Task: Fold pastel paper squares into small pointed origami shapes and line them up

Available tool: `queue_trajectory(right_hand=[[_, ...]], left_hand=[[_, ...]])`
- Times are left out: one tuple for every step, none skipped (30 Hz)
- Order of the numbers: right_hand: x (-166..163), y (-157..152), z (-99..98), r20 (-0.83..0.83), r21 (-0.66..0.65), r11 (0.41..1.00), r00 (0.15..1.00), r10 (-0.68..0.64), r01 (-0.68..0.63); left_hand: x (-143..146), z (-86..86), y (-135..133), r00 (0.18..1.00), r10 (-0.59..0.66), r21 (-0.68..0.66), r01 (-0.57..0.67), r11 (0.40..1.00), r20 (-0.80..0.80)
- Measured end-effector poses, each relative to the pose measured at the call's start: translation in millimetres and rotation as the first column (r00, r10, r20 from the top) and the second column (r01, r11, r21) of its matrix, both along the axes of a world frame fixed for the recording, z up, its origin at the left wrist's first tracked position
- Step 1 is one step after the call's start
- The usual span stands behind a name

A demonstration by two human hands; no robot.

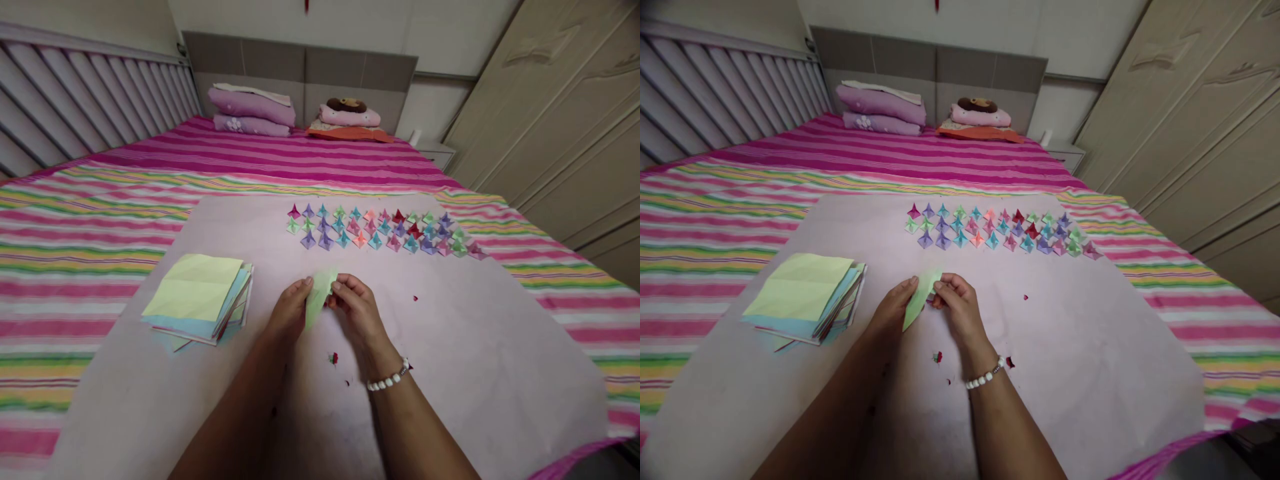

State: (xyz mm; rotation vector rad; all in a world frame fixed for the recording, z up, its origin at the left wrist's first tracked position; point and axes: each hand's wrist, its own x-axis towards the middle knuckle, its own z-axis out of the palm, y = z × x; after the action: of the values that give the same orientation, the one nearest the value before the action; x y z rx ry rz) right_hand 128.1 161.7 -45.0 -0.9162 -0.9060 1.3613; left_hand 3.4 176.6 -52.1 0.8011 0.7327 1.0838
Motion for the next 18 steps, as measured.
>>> queue_trajectory(right_hand=[[0, 0, 0.3, -0.005, -0.002, 1.000, 1.000, -0.007, 0.007], [0, 0, 0.6, -0.009, -0.005, 1.000, 1.000, -0.014, 0.014], [-1, 0, 0.7, -0.008, -0.010, 1.000, 1.000, -0.020, 0.020], [-1, 0, 0.8, -0.004, -0.012, 1.000, 1.000, -0.022, 0.022], [-2, 0, 0.7, 0.004, -0.009, 1.000, 1.000, -0.022, 0.022], [-3, 0, 0.5, 0.014, 0.001, 1.000, 1.000, -0.017, 0.017], [-3, 0, 0.3, 0.026, 0.016, 1.000, 1.000, -0.014, 0.013], [-4, 1, 0.0, 0.038, 0.033, 0.999, 0.999, -0.013, 0.012], [-5, 1, -0.2, 0.049, 0.049, 0.999, 0.999, -0.020, 0.018], [-6, 1, -0.4, 0.062, 0.062, 0.998, 0.998, -0.032, 0.029], [-6, 1, -0.6, 0.080, 0.069, 0.997, 0.996, -0.051, 0.045], [-7, 1, -0.8, 0.101, 0.072, 0.995, 0.992, -0.074, 0.067], [-7, 1, -1.2, 0.123, 0.076, 0.993, 0.987, -0.102, 0.093], [-8, 1, -1.6, 0.145, 0.084, 0.989, 0.981, -0.132, 0.121], [-8, 1, -2.3, 0.171, 0.097, 0.984, 0.971, -0.167, 0.152], [-8, 0, -3.2, 0.201, 0.116, 0.976, 0.958, -0.204, 0.184], [-8, 0, -4.3, 0.237, 0.140, 0.967, 0.941, -0.242, 0.213], [-7, 0, -5.4, 0.278, 0.168, 0.958, 0.921, -0.273, 0.233]], left_hand=[[0, -4.2, 1, 1.000, 0.030, 0.009, -0.030, 1.000, -0.006], [0, -8.5, 1, 0.998, 0.068, 0.017, -0.068, 0.998, -0.019], [0, -12.5, 2, 0.993, 0.115, 0.023, -0.114, 0.993, -0.042], [0, -15.7, 2, 0.984, 0.161, 0.034, -0.159, 0.987, -0.072], [0, -17.6, 3, 0.974, 0.202, 0.053, -0.198, 0.979, -0.106], [0, -18.4, 3, 0.961, 0.238, 0.080, -0.229, 0.970, -0.141], [0, -17.9, 3, 0.945, 0.272, 0.119, -0.254, 0.960, -0.179], [0, -16.5, 3, 0.925, 0.310, 0.168, -0.277, 0.946, -0.219], [0, -14.6, 2, 0.901, 0.351, 0.224, -0.298, 0.928, -0.256], [1, -12.6, 2, 0.873, 0.393, 0.275, -0.317, 0.908, -0.290], [1, -10.9, 1, 0.846, 0.429, 0.314, -0.333, 0.889, -0.317], [2, -9.5, 0, 0.826, 0.450, 0.335, -0.341, 0.878, -0.339], [3, -8.7, -1, 0.818, 0.455, 0.337, -0.343, 0.877, -0.352], [4, -8.4, -3, 0.823, 0.444, 0.325, -0.337, 0.884, -0.354], [4, -8.3, -4, 0.836, 0.424, 0.310, -0.325, 0.894, -0.348], [5, -8.2, -5, 0.853, 0.399, 0.300, -0.304, 0.904, -0.338], [5, -8.1, -7, 0.870, 0.371, 0.299, -0.278, 0.913, -0.323], [6, -7.7, -8, 0.887, 0.343, 0.306, -0.249, 0.919, -0.309]])
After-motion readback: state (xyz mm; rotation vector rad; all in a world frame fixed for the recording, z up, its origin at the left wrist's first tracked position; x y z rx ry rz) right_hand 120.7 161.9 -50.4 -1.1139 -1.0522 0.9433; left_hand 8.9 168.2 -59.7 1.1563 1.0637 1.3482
